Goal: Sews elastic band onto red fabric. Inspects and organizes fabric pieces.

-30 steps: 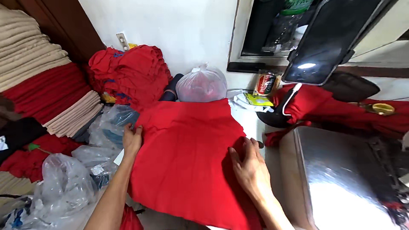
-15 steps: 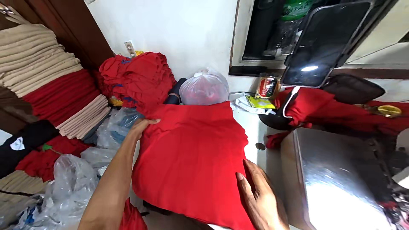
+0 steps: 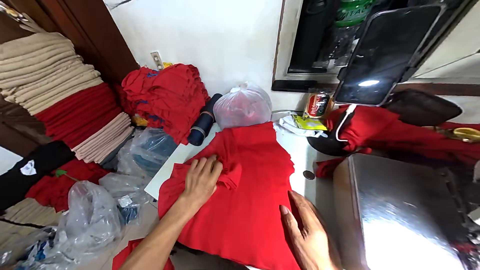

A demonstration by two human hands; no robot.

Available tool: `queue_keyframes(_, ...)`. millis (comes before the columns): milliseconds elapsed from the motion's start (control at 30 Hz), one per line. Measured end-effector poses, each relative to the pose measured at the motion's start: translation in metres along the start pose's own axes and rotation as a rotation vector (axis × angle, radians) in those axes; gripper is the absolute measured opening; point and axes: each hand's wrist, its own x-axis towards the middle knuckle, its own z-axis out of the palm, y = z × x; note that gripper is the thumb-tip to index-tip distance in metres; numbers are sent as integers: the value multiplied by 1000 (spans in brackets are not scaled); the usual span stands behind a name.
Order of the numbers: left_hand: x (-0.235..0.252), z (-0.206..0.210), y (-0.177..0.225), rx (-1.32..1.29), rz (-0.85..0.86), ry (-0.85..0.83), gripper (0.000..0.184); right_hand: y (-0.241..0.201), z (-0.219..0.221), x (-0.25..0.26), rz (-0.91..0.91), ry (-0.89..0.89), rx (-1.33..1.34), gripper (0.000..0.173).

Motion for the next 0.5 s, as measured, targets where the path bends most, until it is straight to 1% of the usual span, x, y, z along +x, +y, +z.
queue_keyframes(100, 6, -6, -12, -58, 24, 13, 21, -1, 1, -1, 11, -4, 8, 55)
queue_keyframes(133, 11, -10, -20, -101, 7, -6, 22, -1, 2, -1, 9, 2, 10, 56)
queue_keyframes(167, 19, -16, -32, -146, -50, -49, 24, 0, 3, -1, 4, 12, 12, 56)
queue_keyframes(200, 27, -22, -49, -194, -162, -119, 29, 0, 3, -1, 2, 18, 15, 56)
queue_keyframes(233, 37, -28, -69, -262, -339, -191, 34, 0, 3, 0, 6, 17, 15, 56)
queue_keyframes(267, 44, -32, -92, -324, -553, -238, 39, 0, 2, -1, 12, 18, 21, 56)
queue_keyframes(333, 40, -26, -129, -366, -970, -239, 46, -1, 3, -1, 19, 27, 42, 56)
queue_keyframes(367, 34, -22, -136, -333, -1145, -247, 49, -1, 4, -1, 18, 32, 50, 56)
queue_keyframes(400, 26, -17, -135, -277, -1261, -255, 54, -1, 5, 0, 19, 38, 54, 55)
queue_keyframes(433, 16, -12, -128, -247, -1295, -257, 56, -1, 6, 0, 21, 49, 63, 55)
queue_keyframes(467, 7, -11, -116, -240, -1262, -262, 56, 0, 6, -1, 25, 52, 73, 54)
queue_keyframes(500, 0, -12, -100, -243, -1190, -273, 55, 0, 6, -1, 28, 57, 82, 53)
